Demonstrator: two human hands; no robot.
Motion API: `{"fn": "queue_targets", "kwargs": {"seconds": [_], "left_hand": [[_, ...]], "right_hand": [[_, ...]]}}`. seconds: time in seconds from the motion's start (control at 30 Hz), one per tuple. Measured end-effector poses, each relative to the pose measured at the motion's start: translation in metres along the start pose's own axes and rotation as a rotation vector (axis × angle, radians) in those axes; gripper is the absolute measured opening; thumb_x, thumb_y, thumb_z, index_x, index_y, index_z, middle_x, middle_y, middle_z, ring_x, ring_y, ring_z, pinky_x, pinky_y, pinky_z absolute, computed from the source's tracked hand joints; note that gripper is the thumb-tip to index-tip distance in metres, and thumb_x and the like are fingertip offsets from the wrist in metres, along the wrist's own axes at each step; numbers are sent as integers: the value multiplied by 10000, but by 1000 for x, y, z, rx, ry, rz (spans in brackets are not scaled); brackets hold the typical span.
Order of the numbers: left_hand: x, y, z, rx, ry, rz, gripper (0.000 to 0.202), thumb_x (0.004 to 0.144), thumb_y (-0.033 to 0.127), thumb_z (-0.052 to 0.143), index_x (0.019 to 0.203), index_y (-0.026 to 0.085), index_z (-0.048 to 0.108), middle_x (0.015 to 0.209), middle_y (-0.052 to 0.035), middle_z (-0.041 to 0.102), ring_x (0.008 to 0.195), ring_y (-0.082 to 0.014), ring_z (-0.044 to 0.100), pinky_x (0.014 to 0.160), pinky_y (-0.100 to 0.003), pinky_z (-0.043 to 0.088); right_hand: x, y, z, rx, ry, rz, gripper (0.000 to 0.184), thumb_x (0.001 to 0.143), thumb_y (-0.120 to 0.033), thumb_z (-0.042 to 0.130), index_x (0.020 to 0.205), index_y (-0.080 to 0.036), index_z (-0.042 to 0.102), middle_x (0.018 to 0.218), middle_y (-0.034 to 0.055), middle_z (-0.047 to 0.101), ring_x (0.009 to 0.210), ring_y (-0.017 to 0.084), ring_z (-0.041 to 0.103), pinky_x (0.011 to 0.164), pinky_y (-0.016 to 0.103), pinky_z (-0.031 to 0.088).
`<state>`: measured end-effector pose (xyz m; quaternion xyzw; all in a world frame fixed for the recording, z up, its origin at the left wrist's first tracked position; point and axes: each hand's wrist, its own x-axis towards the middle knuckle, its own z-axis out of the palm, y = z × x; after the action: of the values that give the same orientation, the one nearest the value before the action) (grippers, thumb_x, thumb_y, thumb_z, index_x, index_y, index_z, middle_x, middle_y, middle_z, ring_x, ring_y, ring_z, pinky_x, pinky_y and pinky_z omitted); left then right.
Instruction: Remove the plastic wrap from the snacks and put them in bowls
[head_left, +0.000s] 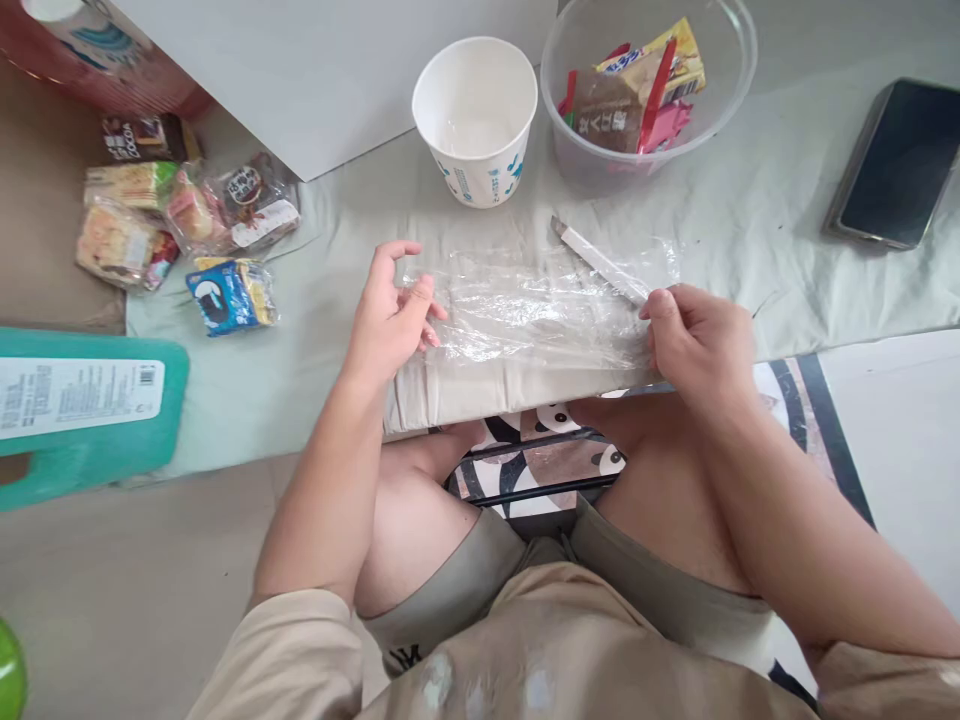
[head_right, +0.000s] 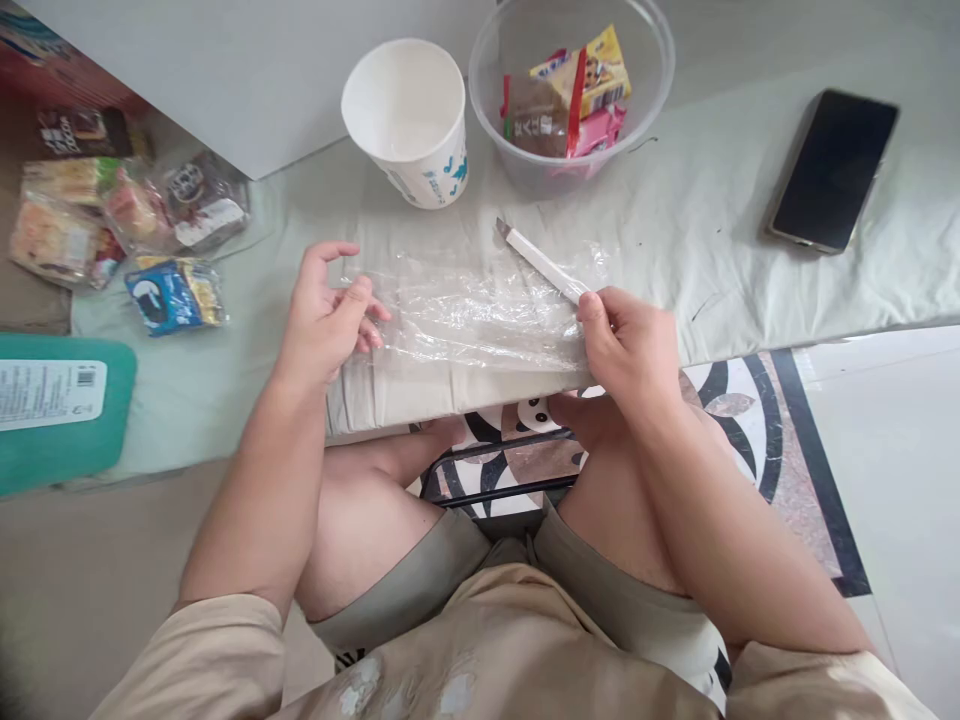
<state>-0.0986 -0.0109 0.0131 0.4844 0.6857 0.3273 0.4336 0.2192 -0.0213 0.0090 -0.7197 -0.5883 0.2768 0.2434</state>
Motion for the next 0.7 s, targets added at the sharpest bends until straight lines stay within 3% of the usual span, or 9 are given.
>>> {"fn": "queue_targets", "kwargs": {"seconds": [0.1, 0.17, 0.23, 0.3, 0.47, 0.6, 0.7], "left_hand": [[-3, 7, -2, -104, -76, -15, 657, 910, 352, 705, 1475, 358, 369, 943, 36, 763, 516, -108, 620, 442, -271, 437], [-4, 9, -2, -126, -72, 11, 726, 903, 334, 712, 1511, 382, 318, 1057, 29, 772, 475, -87, 570, 397, -267, 370], [-1, 7, 0, -108, -41, 38, 696, 929, 341, 685, 1516, 400, 316, 1108, 31, 770, 418, -62, 476, 370, -269, 301], [3, 2, 3, -68, -5, 69, 649, 952, 357, 664, 1510, 403, 336, 1117, 36, 766, 425, -57, 441, 382, -275, 313], [18, -18, 7, 52, 130, 212, 607, 970, 394, 662, 1512, 372, 391, 1099, 23, 730, 660, -105, 612, 529, -273, 455], [24, -29, 5, 209, 200, 303, 566, 932, 326, 660, 1464, 351, 466, 1135, -11, 725, 652, -117, 615, 617, -293, 521], [25, -30, 3, 337, 234, 366, 547, 911, 282, 638, 1437, 323, 492, 1132, -29, 730, 654, -129, 623, 711, -319, 556]], "right_hand": [[2, 1, 1, -7, -5, 11, 338, 975, -440, 530, 730, -233, 638, 515, -23, 513, 521, 158, 495, 578, 321, 357], [3, 0, 1, -15, -11, 28, 320, 977, -419, 533, 744, -233, 652, 517, -24, 517, 521, 160, 498, 584, 324, 358], [2, 0, 1, -20, -18, 58, 312, 985, -411, 528, 759, -235, 653, 524, -23, 523, 527, 166, 509, 594, 326, 365], [2, 0, 2, -2, -13, 75, 310, 997, -415, 512, 778, -238, 641, 537, -22, 536, 543, 174, 534, 606, 329, 384], [1, 2, 2, 73, 35, 49, 313, 1022, -453, 431, 883, -248, 623, 564, -36, 541, 531, 173, 544, 613, 334, 407], [4, -1, 2, 31, 52, 100, 150, 938, -403, 571, 995, -266, 591, 521, -74, 518, 489, 172, 520, 599, 336, 396], [6, -2, 1, 50, 86, 106, 194, 872, -360, 634, 1033, -277, 565, 523, -82, 529, 536, 195, 571, 633, 354, 431]]}}
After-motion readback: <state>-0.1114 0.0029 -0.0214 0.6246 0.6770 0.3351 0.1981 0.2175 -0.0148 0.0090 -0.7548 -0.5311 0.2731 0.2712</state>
